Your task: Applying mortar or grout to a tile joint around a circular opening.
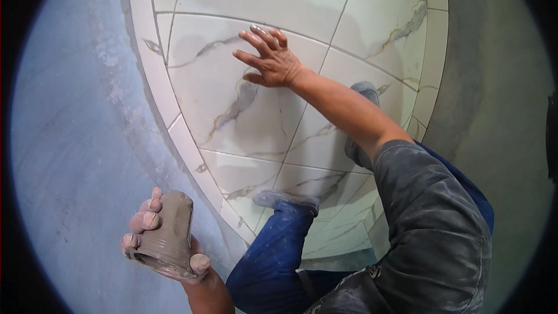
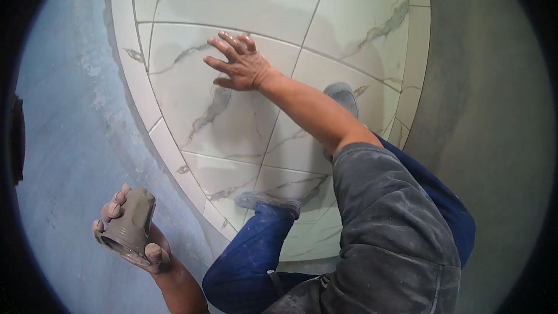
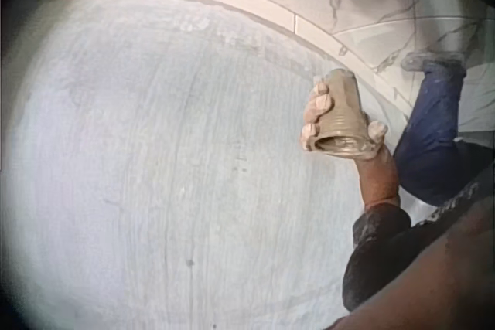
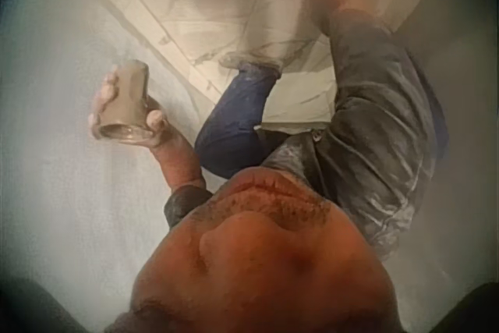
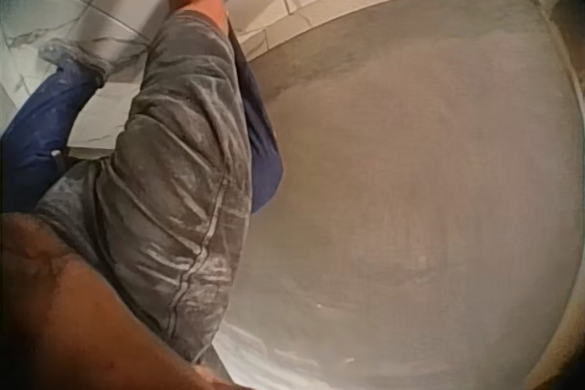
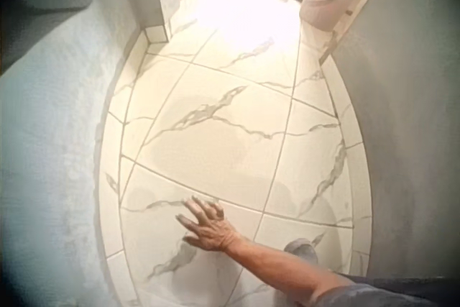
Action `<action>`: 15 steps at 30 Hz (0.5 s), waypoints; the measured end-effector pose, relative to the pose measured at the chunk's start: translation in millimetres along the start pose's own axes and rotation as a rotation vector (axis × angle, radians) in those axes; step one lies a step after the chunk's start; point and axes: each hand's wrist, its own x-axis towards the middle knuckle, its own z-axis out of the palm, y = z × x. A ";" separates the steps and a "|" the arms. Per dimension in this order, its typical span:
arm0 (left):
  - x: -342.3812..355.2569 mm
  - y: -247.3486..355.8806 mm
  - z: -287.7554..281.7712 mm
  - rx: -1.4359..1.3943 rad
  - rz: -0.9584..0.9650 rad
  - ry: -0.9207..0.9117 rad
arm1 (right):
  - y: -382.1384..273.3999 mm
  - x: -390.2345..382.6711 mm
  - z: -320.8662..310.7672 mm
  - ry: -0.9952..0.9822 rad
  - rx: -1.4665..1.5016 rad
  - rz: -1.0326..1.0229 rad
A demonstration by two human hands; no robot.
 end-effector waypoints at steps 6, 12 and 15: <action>38.7 -7.0 24.7 0.040 -0.052 0.079 | 20.8 15.4 -13.0 -0.046 0.009 0.053; 63.8 -42.3 38.3 0.008 -0.009 -0.007 | 71.3 -22.1 -63.8 -0.330 0.164 -0.064; 85.8 -76.2 54.8 -0.007 0.021 -0.056 | 105.0 -80.8 -131.1 -0.533 0.241 0.003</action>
